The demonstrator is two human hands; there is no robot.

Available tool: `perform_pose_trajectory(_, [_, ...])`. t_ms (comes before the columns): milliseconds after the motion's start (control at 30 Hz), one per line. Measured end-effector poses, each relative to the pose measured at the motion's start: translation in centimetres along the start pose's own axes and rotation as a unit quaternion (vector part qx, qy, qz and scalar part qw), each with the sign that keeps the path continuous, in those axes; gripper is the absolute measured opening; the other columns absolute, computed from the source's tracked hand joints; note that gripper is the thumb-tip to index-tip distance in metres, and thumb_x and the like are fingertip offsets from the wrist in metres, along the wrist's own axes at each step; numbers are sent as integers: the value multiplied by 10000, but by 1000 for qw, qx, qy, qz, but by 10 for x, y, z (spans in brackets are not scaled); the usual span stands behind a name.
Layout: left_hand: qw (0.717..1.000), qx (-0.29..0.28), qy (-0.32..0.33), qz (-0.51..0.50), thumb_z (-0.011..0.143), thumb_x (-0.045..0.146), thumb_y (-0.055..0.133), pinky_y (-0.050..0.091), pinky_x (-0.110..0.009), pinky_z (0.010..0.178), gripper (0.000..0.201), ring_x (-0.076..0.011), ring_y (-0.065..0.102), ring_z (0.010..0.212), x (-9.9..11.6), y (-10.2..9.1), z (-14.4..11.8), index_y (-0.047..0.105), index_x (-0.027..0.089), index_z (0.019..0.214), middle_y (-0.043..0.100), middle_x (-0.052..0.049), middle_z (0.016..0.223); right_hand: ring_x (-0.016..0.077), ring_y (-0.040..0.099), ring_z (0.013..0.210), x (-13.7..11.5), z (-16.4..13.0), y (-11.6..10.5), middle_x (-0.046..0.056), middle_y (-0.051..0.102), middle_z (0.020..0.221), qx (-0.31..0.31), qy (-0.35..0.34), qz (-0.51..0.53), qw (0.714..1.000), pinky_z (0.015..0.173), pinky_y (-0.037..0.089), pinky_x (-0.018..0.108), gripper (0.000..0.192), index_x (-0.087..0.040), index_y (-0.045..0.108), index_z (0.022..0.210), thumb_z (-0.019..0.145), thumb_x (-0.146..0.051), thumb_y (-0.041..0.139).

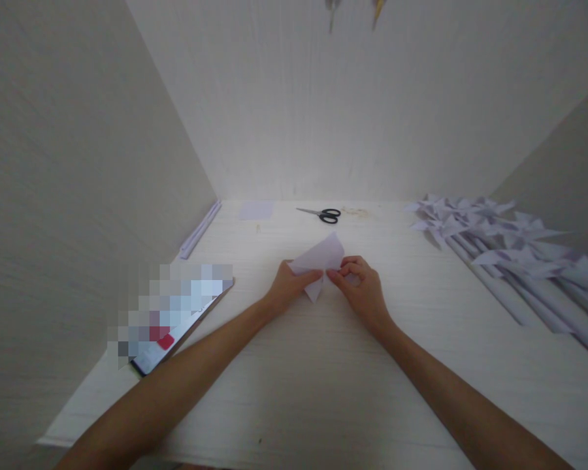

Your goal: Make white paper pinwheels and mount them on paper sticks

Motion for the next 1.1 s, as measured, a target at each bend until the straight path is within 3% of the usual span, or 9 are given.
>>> perform_pose_trajectory(267, [999,-8,4,49,563,303,637,401,-234,517,254,-127,525,559,2,2,-3,633,91,702,624,-38,639,115,505,580,10,-1,2,-41,500,615,-5,93,130,987,542,398,249,270,-206,379,637,574,-214,641])
perform_pose_trajectory(433, [999,-26,-10,45,550,287,645,377,-228,510,226,-108,499,519,0,5,-3,623,100,676,605,-18,602,123,552,569,22,0,12,-56,544,602,-69,139,208,966,531,425,251,368,-231,317,703,560,-235,656])
perform_pose_trajectory(700, [976,-197,-88,-41,575,315,611,341,-220,508,218,-116,512,515,1,24,-8,617,101,617,591,-33,561,124,570,510,27,-4,25,-80,589,568,-211,200,264,920,470,421,235,443,-236,294,739,523,-185,677])
perform_pose_trajectory(1000, [946,-283,-152,-42,540,258,591,340,-214,496,153,-106,484,481,3,27,-16,624,108,552,580,-32,517,114,561,502,22,-12,32,-66,598,604,-294,201,251,900,424,407,206,435,-233,299,745,527,-145,664])
perform_pose_trajectory(1100, [937,-313,-152,18,537,256,614,342,-207,478,162,-104,491,472,2,30,-20,637,107,598,595,-31,540,110,559,516,21,-14,34,-41,610,662,-311,190,233,901,425,412,206,426,-229,312,754,524,-145,660])
Point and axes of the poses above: each hand's wrist, its own z-axis towards the middle knuckle, its own y-axis out of the palm, x = y × z, the point moved 9 cm from there along z, towards the middle knuckle
